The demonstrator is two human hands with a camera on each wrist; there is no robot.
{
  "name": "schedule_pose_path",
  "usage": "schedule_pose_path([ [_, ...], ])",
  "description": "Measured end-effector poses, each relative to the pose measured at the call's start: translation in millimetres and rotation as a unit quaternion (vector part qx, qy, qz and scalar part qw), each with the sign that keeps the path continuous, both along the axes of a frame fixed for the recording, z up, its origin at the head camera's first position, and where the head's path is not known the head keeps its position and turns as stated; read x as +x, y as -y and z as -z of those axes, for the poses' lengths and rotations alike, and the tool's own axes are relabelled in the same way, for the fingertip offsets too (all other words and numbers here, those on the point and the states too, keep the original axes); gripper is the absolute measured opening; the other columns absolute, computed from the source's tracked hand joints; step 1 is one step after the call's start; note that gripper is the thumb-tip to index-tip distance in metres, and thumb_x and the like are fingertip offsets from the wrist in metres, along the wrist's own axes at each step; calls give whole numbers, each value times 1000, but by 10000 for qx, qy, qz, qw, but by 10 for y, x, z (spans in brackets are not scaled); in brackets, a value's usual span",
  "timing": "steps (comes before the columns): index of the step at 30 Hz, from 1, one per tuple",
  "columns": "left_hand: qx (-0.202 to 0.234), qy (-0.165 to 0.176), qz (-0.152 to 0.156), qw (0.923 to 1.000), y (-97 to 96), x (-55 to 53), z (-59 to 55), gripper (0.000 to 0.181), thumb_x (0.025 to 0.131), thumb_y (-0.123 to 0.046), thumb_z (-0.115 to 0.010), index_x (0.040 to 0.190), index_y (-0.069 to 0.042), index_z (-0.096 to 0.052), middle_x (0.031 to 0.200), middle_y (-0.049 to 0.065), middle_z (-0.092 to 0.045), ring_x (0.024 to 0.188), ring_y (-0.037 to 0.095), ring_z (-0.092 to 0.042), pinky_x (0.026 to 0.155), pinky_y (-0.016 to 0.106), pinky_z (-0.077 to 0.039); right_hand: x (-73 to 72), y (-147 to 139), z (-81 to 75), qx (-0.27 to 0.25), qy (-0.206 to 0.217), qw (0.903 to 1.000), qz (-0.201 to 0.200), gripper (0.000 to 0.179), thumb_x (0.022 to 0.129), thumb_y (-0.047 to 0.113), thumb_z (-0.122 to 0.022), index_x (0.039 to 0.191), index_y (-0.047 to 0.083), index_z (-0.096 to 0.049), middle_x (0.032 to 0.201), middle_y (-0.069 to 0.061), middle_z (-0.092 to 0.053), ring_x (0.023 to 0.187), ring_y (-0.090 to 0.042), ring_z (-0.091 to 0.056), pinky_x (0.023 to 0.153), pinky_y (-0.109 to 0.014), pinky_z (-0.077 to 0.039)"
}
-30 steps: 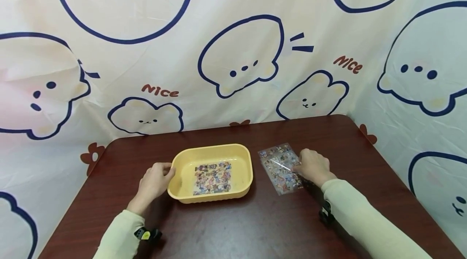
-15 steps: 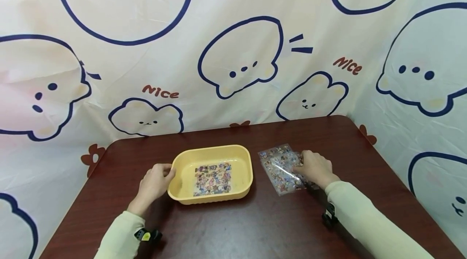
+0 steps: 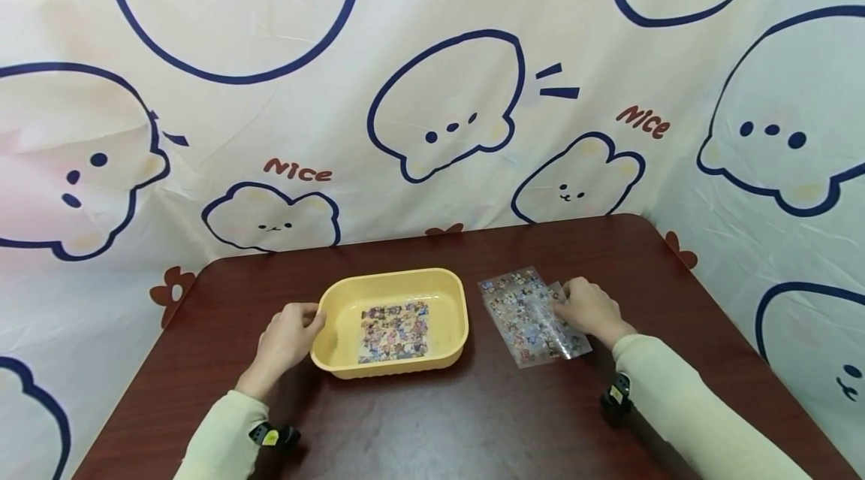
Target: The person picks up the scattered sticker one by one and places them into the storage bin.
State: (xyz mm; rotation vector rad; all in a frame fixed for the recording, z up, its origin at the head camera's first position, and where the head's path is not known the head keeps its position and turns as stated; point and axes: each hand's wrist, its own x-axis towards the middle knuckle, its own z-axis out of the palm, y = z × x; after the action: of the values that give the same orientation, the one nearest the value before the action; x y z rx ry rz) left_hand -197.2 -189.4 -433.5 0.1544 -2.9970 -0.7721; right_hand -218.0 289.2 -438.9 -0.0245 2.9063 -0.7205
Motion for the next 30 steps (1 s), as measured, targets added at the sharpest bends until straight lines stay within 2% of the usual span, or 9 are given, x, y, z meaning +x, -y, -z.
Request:
schedule_pose_path([
  [1,-1,-1,-3,10000,0,0,0,36,97,-27,-59,125,-7,-72,113,15,-75,93,32,-71,75,53,-52,2,-12,4,-107,-20,9999,-27,16,93,18,-60,89,4,-66,63,0,-52,56,-15,-47,50,-32,-34],
  [3,2,5,-3,10000,1,-1,0,36,97,-27,-59,125,-8,-72,113,15,-75,92,31,-71,75,53,-52,7,-40,12,-276,-117,9995,-109,20,94,17,-57,76,10,-61,57,4,-44,52,-14,-42,49,-30,-31],
  [7,23,42,-1,10000,1,-1,-1,36,98,-27,-59,126,-7,-71,114,15,-75,91,29,-71,75,52,-52,24,-97,28,-473,-246,9983,-226,31,97,19,-56,67,14,-54,57,5,-42,52,-13,-41,48,-29,-30],
  [18,70,6,5,10000,-1,0,2,36,97,-27,-59,125,-8,-71,111,14,-76,96,32,-72,77,54,-52,99,-212,54,-836,-363,9950,-410,26,100,16,-61,76,6,-64,63,3,-51,57,-11,-45,55,-28,-38],
  [24,61,3,7,10000,6,-1,8,37,97,-27,-58,126,-7,-71,114,16,-75,99,34,-72,78,55,-52,110,-243,26,-1148,-298,9925,-311,24,100,15,-61,78,5,-65,63,4,-49,58,-10,-44,56,-27,-38],
  [30,76,33,0,10000,1,5,15,38,98,-27,-58,127,-6,-70,115,16,-75,100,35,-72,79,55,-52,137,-277,11,-1316,-423,9899,-327,23,100,13,-61,80,3,-65,61,5,-44,54,-7,-38,51,-26,-34],
])
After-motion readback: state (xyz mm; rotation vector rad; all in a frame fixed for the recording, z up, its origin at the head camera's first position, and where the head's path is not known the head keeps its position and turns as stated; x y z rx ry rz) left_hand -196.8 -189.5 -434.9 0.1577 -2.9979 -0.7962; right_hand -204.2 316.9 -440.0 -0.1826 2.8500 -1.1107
